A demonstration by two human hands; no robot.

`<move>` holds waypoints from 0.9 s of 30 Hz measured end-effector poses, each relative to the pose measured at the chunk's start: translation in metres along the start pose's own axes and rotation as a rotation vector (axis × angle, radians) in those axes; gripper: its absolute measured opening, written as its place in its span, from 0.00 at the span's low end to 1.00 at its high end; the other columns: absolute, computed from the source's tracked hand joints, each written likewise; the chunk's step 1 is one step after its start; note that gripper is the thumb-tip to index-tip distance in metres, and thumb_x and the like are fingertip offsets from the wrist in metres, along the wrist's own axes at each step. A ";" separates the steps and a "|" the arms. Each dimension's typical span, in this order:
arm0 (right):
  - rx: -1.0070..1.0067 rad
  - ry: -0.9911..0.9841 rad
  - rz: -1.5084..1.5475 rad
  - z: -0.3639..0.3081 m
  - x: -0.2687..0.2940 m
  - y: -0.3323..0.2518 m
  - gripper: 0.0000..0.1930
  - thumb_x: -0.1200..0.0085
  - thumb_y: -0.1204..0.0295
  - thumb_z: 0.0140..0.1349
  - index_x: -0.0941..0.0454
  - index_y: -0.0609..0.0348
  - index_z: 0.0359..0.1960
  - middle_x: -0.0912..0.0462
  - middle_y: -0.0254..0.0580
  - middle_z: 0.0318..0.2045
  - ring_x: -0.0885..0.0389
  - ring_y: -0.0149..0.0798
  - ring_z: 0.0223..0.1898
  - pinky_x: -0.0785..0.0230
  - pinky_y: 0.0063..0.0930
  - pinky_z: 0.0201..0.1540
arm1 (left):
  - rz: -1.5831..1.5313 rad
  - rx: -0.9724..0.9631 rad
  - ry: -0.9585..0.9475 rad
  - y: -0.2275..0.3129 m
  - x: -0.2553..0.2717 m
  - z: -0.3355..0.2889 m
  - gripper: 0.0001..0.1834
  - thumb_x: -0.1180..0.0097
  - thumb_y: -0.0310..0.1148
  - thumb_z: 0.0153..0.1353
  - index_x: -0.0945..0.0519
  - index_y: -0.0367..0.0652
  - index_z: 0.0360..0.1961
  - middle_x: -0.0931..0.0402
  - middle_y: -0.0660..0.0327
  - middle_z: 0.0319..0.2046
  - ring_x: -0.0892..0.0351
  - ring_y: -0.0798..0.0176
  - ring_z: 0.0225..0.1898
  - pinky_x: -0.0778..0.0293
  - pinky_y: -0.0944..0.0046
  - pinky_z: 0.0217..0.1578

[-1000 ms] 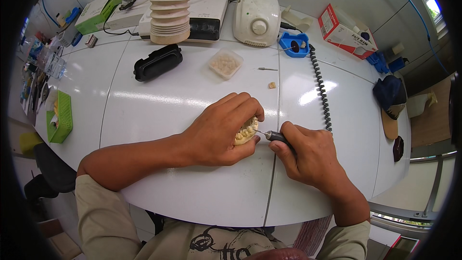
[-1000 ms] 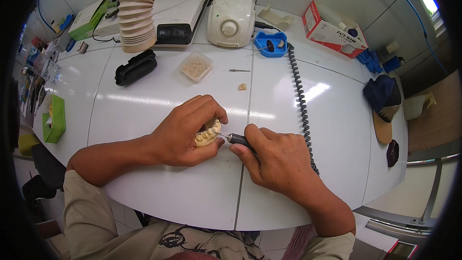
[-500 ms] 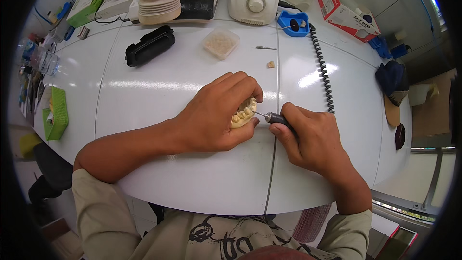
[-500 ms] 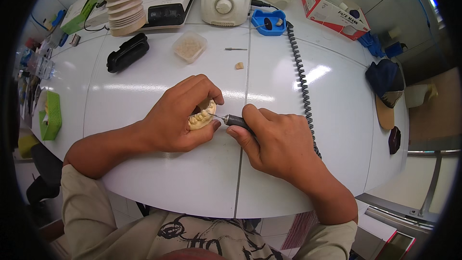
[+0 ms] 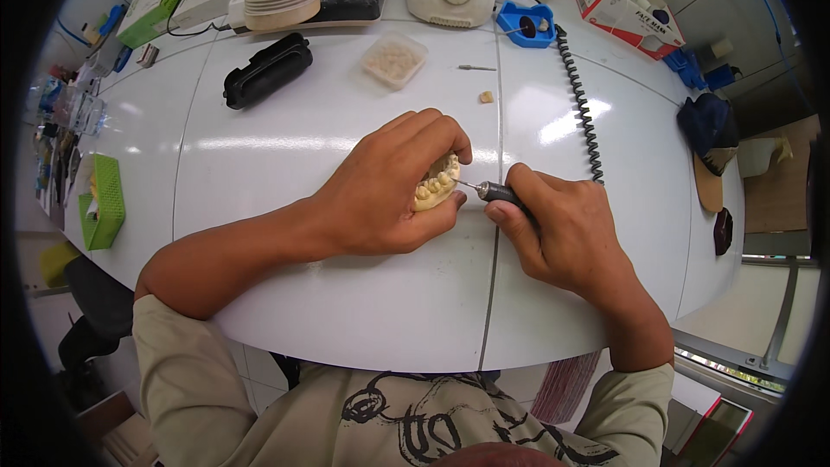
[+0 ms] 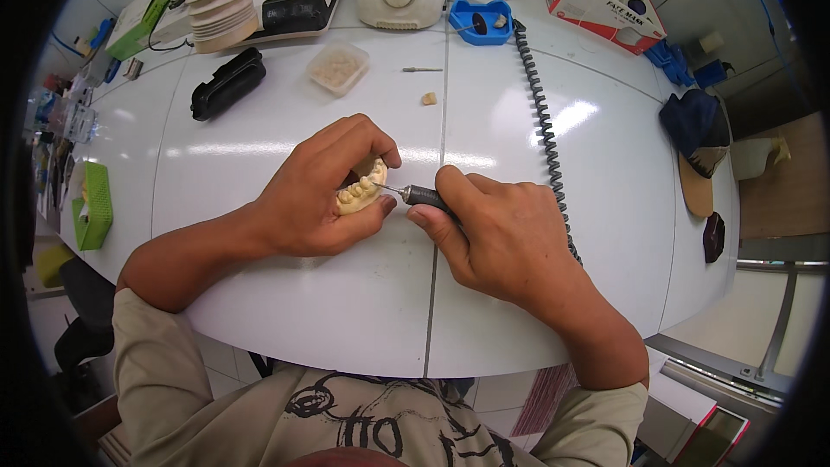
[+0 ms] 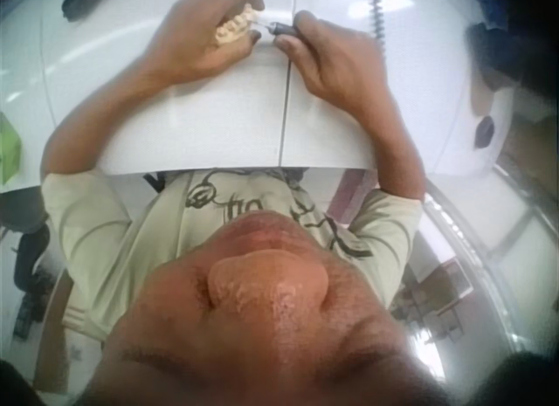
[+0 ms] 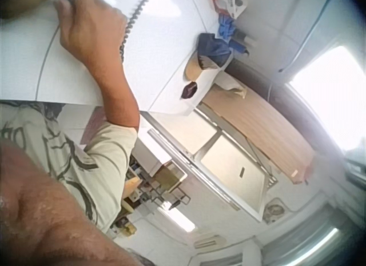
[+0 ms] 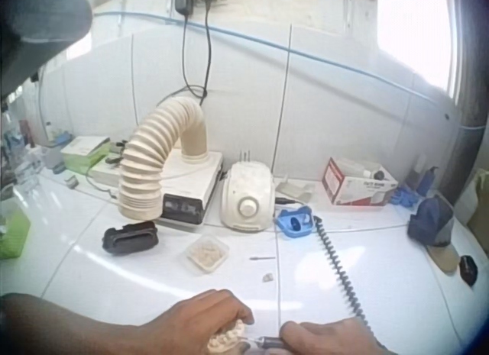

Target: The person uses a rotary handpiece to grind and shape a small, tooth-colored prosthetic component. They then pick up a larger dental cast model and continue to use the rotary tool to refine the surface of the teeth on the model.

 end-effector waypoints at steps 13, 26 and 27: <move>-0.003 0.003 0.011 0.000 0.001 -0.001 0.21 0.39 0.54 0.81 0.25 0.57 0.35 0.18 0.44 0.23 0.18 0.55 0.21 0.31 0.48 0.25 | -0.010 0.005 -0.001 0.000 0.001 0.000 0.18 0.29 0.28 0.61 0.21 0.40 0.50 0.25 0.56 0.41 0.23 0.57 0.37 0.27 0.56 0.39; -0.020 -0.005 -0.012 0.000 0.001 0.002 0.20 0.39 0.54 0.81 0.24 0.57 0.36 0.17 0.44 0.23 0.17 0.56 0.21 0.30 0.48 0.25 | -0.014 0.022 -0.005 -0.001 0.001 0.000 0.18 0.29 0.28 0.61 0.21 0.39 0.50 0.24 0.55 0.41 0.22 0.56 0.38 0.26 0.57 0.40; -0.014 -0.011 -0.004 -0.001 0.000 0.000 0.20 0.39 0.54 0.81 0.24 0.57 0.36 0.17 0.44 0.23 0.17 0.56 0.21 0.30 0.48 0.25 | -0.017 0.022 -0.004 0.000 0.001 -0.002 0.18 0.29 0.28 0.61 0.21 0.39 0.50 0.24 0.55 0.41 0.22 0.56 0.38 0.26 0.57 0.40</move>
Point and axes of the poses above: each hand's wrist, its own z-axis towards the middle knuckle, its own x-axis out of the back of the hand, y = z × x, the point moved 10 cm from there along z, towards the middle knuckle
